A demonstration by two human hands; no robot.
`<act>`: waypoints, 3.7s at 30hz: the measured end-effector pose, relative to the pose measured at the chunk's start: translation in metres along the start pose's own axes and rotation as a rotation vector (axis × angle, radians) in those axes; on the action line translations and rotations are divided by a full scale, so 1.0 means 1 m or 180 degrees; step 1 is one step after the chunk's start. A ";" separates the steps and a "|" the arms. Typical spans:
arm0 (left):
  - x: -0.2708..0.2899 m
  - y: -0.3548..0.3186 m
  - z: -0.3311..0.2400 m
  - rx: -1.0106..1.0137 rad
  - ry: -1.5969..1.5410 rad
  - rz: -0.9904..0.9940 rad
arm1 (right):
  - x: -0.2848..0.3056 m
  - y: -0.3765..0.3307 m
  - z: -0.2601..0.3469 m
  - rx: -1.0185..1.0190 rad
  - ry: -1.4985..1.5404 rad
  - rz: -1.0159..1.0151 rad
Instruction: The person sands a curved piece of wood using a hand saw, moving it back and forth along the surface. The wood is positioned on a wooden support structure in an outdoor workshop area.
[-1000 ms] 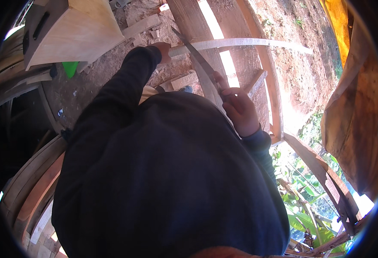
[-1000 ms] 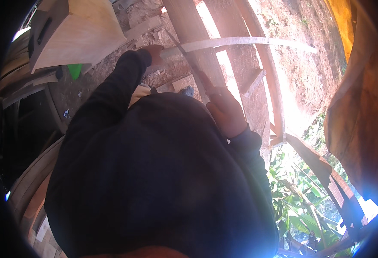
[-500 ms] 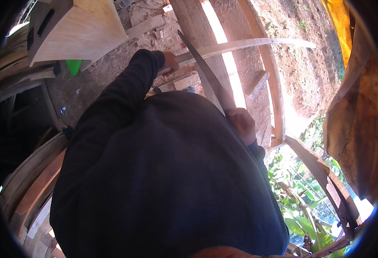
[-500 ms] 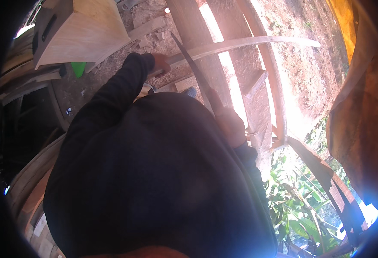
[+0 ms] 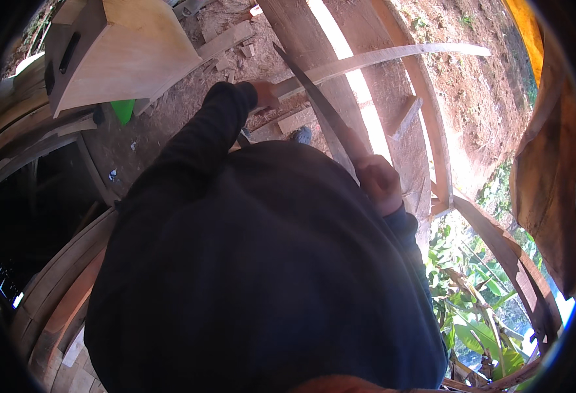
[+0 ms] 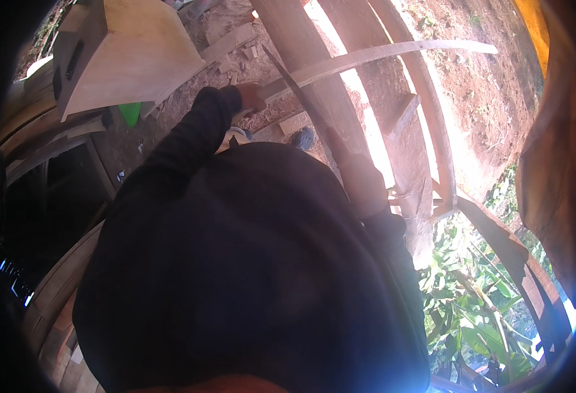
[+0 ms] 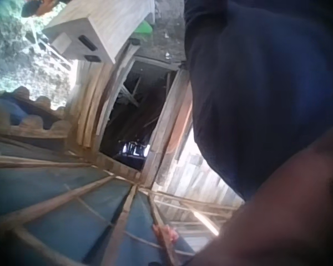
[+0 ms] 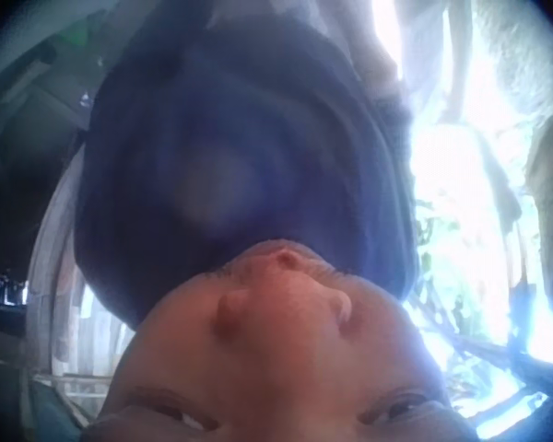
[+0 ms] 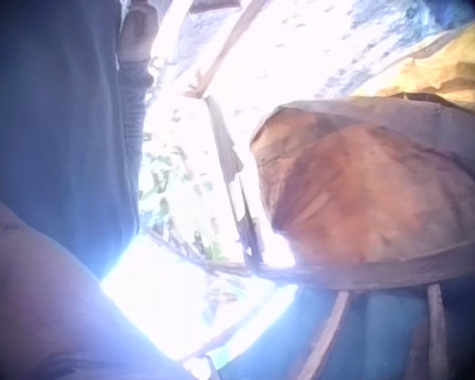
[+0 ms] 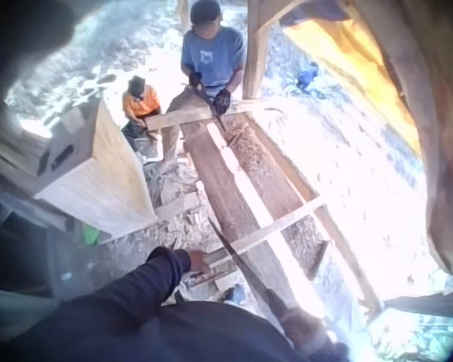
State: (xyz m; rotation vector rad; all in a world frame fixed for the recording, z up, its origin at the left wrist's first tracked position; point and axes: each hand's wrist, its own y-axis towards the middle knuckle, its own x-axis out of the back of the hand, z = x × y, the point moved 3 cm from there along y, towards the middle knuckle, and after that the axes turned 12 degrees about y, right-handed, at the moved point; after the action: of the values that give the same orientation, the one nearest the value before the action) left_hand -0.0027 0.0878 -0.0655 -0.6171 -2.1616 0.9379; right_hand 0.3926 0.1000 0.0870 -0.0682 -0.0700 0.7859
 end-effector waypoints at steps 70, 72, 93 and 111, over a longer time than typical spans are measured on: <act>0.049 -0.037 -0.048 0.0161 0.0783 0.0002 | -0.066 0.109 -0.026 0.0137 0.0546 -0.0335; 0.048 -0.039 -0.051 0.0070 0.0746 -0.0026 | -0.077 0.140 -0.031 -0.0084 0.0708 -0.0423; 0.055 -0.032 -0.045 0.0272 0.0908 -0.0359 | -0.025 0.017 -0.029 0.0486 0.1388 -0.0173; 0.023 -0.055 -0.052 0.0548 0.1764 -0.2327 | 0.043 0.046 0.040 -0.0432 0.0952 -0.0834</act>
State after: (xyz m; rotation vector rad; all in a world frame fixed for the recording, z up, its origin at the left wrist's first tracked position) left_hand 0.0134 0.0912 0.0116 0.0298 -1.5844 0.4639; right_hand 0.3875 0.1643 0.1247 -0.2985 0.1492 0.5019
